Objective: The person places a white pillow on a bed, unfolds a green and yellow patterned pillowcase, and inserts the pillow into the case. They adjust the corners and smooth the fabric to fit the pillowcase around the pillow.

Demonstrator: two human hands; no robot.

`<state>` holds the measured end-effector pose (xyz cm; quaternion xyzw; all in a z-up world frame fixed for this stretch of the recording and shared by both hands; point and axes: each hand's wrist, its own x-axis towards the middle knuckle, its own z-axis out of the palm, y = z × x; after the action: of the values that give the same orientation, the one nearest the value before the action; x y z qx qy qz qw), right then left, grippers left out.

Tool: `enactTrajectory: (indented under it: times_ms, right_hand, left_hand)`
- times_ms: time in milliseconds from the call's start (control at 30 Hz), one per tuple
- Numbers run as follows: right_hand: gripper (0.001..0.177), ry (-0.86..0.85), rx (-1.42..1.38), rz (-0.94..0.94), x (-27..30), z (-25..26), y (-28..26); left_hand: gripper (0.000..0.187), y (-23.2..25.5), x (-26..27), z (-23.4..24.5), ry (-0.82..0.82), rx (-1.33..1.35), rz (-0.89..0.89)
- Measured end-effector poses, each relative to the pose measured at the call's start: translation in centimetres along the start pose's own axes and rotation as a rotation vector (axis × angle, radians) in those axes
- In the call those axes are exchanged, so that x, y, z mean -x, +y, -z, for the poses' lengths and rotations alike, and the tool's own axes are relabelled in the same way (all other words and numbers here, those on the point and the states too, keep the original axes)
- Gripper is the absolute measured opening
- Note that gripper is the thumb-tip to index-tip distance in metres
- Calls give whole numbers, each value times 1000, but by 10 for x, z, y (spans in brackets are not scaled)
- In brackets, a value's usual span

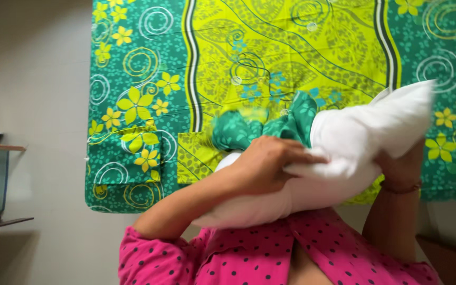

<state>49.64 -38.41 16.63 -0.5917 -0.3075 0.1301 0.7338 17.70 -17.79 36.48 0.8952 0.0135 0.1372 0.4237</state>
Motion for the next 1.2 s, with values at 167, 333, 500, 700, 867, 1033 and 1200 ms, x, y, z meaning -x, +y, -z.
enactTrajectory:
  times_ms: [167, 333, 500, 700, 867, 1033, 1200]
  right_hand:
    - [50, -26, -24, 37, -1, -23, -18]
    - [47, -180, -34, 55, -2, -42, -43]
    - [45, -446, -27, 25, 7, -68, -64]
    - [42, -541, -57, -17, 9, -109, -77]
    - [57, -625, -35, -140, 3, -145, -83]
    - [49, -596, 206, 32, -9, -159, -73]
    - [52, -263, 105, -87, -11, -156, -52]
  left_hand:
    - [55, -39, -10, 26, -52, 365, 6]
    - [43, -93, -47, 57, 494, -240, 107]
    - [14, -112, -88, 60, 561, -293, 11]
    - [10, -82, -122, 39, 549, -193, -173]
    - [8, -51, -136, 24, 557, -157, -162]
    - [8, -41, -130, 22, 456, -178, -178]
    - [20, -64, -102, 53, 320, -323, -157]
